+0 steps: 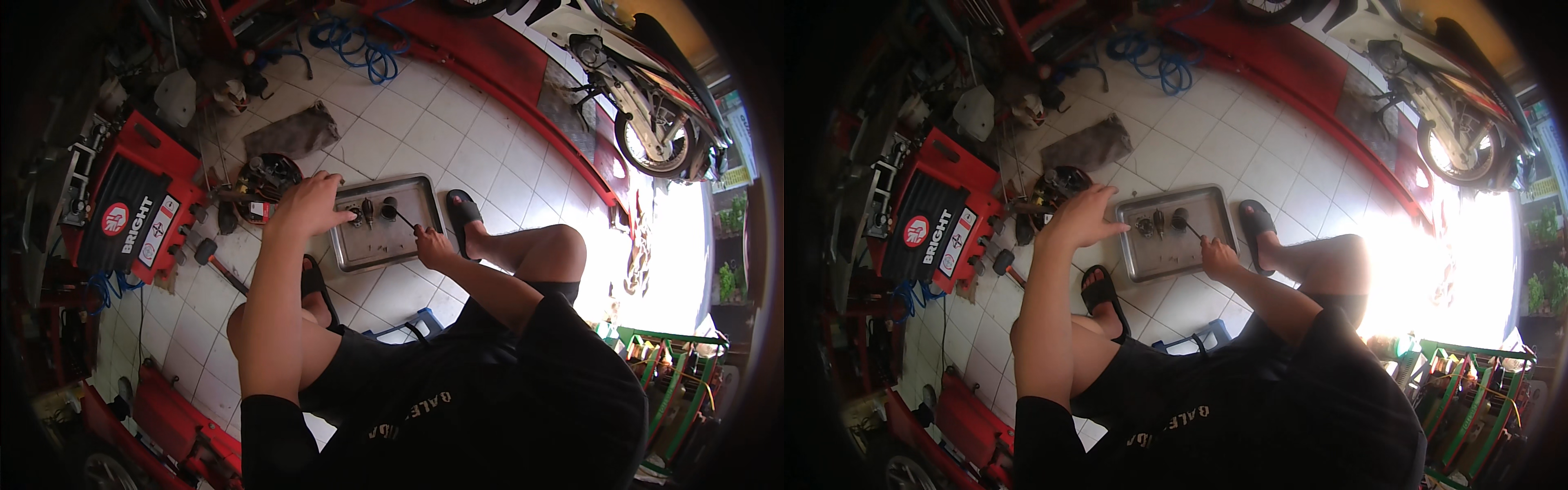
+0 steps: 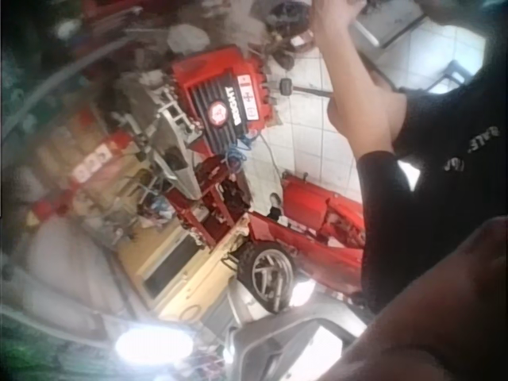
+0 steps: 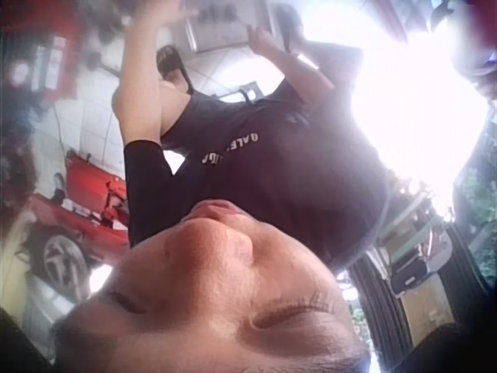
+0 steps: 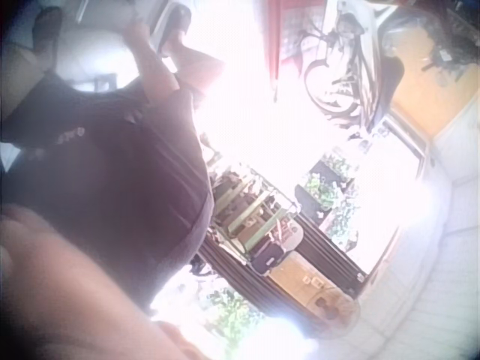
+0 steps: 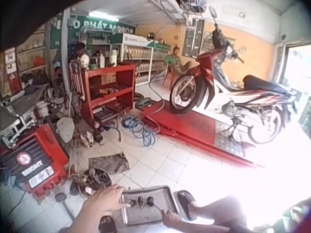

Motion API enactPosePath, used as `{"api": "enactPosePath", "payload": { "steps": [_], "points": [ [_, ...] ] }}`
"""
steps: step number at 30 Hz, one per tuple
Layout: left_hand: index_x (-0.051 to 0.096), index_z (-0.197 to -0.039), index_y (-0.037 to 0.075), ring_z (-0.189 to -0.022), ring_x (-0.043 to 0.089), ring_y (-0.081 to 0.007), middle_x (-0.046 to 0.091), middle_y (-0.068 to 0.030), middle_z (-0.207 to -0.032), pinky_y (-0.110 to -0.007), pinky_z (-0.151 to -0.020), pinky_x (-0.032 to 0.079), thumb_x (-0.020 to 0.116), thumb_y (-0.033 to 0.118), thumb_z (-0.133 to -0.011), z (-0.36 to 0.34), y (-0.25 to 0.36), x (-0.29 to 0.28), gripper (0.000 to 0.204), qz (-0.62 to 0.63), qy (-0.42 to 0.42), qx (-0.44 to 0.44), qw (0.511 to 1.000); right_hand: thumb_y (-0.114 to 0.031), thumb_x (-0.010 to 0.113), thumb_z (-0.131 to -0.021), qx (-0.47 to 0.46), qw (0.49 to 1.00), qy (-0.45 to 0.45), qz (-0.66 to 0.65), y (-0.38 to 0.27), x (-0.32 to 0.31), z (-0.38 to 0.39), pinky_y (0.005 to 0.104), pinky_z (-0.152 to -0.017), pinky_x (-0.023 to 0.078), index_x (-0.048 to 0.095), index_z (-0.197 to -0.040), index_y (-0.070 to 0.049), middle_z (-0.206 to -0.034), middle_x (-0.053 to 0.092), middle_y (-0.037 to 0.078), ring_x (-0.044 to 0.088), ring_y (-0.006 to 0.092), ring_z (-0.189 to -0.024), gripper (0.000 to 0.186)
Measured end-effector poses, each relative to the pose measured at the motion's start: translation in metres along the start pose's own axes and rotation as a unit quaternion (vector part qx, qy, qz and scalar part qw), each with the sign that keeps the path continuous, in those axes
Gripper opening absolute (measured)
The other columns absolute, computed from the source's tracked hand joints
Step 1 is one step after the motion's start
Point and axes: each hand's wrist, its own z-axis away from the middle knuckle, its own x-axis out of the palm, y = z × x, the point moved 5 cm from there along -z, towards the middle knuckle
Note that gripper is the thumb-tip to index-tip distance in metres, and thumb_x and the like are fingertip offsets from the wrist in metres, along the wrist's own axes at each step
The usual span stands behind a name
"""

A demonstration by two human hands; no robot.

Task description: The person sits on a low stool in a workshop and uses a screwdriver to disassemble a cylindrical mechanical part. They remove small components and place them into a metal tray on the floor, then inspect the disassembled parts.

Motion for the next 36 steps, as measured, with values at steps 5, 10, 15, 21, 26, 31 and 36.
{"api": "enactPosePath", "payload": {
  "steps": [5, 10, 15, 21, 26, 31, 36],
  "points": [
    [0.055, -0.139, 0.004, -0.13, 0.059, -0.0333, 0.057, -0.0148, -0.143, -0.045, -0.106, 0.052, 0.083, 0.041, -0.083, -0.002, 0.006, -0.001, 0.073, 0.004, -0.013, 0.001, 1.0, -0.02, 0.059, -0.098, 0.044, 0.999, 0.005, -0.015, 0.017, -0.022, -0.028, 0.0525, -0.085, 0.056, 0.062, -0.116, -0.007, -0.107, 0.071, 0.024, 0.07, 0.045, -0.1, 0.023],
    [0.055, -0.139, 0.004, -0.13, 0.059, -0.0332, 0.057, -0.0147, -0.143, -0.045, -0.106, 0.052, 0.082, 0.041, -0.083, -0.001, 0.005, 0.0, 0.072, 0.01, -0.004, 0.003, 1.0, -0.022, 0.06, -0.096, 0.05, 0.998, 0.015, -0.02, 0.022, -0.035, -0.047, 0.0519, -0.086, 0.057, 0.068, -0.107, -0.006, -0.101, 0.074, 0.023, 0.07, 0.044, -0.1, 0.021],
    [0.054, -0.14, 0.004, -0.13, 0.059, -0.0332, 0.058, -0.0147, -0.143, -0.044, -0.106, 0.052, 0.082, 0.041, -0.084, -0.003, 0.006, 0.0, 0.073, 0.005, -0.017, 0.001, 1.0, -0.024, 0.061, -0.095, 0.061, 0.998, 0.003, -0.01, 0.023, -0.042, -0.066, 0.0507, -0.089, 0.057, 0.072, -0.11, -0.008, -0.105, 0.074, 0.023, 0.07, 0.0442, -0.101, 0.024],
    [0.054, -0.141, 0.001, -0.131, 0.057, -0.0357, 0.057, -0.0186, -0.144, -0.044, -0.108, 0.049, 0.083, 0.037, -0.082, -0.01, 0.016, -0.004, 0.075, 0.025, -0.024, 0.005, 0.999, -0.029, 0.062, -0.093, 0.084, 0.996, -0.007, 0.017, 0.065, -0.042, -0.093, 0.0484, -0.092, 0.057, 0.074, -0.119, -0.013, -0.111, 0.073, 0.022, 0.069, 0.0422, -0.108, 0.033],
    [0.055, -0.138, 0.003, -0.128, 0.06, -0.0332, 0.059, -0.0161, -0.141, -0.044, -0.105, 0.052, 0.082, 0.041, -0.084, -0.009, 0.004, 0.003, 0.071, -0.006, -0.016, 0.009, 1.0, -0.034, 0.066, -0.091, 0.12, 0.991, -0.055, -0.021, 0.048, -0.063, -0.103, 0.0473, -0.086, 0.06, 0.075, -0.116, -0.007, -0.106, 0.075, 0.021, 0.072, 0.0379, -0.102, 0.038],
    [0.055, -0.139, 0.001, -0.13, 0.058, -0.0359, 0.057, -0.0188, -0.143, -0.044, -0.107, 0.05, 0.083, 0.036, -0.082, -0.007, 0.007, -0.001, 0.073, 0.019, -0.025, -0.005, 0.999, -0.028, 0.071, -0.089, 0.142, 0.985, -0.083, -0.059, 0.044, -0.079, -0.115, 0.0392, -0.056, 0.059, 0.075, -0.095, 0.002, -0.08, 0.073, 0.018, 0.073, 0.0272, -0.066, 0.031],
    [0.057, -0.134, 0.003, -0.127, 0.061, -0.0337, 0.059, -0.0156, -0.14, -0.045, -0.104, 0.053, 0.083, 0.04, -0.084, -0.006, 0.003, 0.001, 0.067, 0.004, -0.013, -0.002, 1.0, -0.016, 0.064, -0.089, 0.203, 0.963, -0.13, -0.123, 0.035, -0.096, -0.119, 0.0364, -0.056, 0.06, 0.074, -0.08, 0.003, -0.069, 0.072, 0.014, 0.073, 0.0259, -0.06, 0.023]
  ]
}}
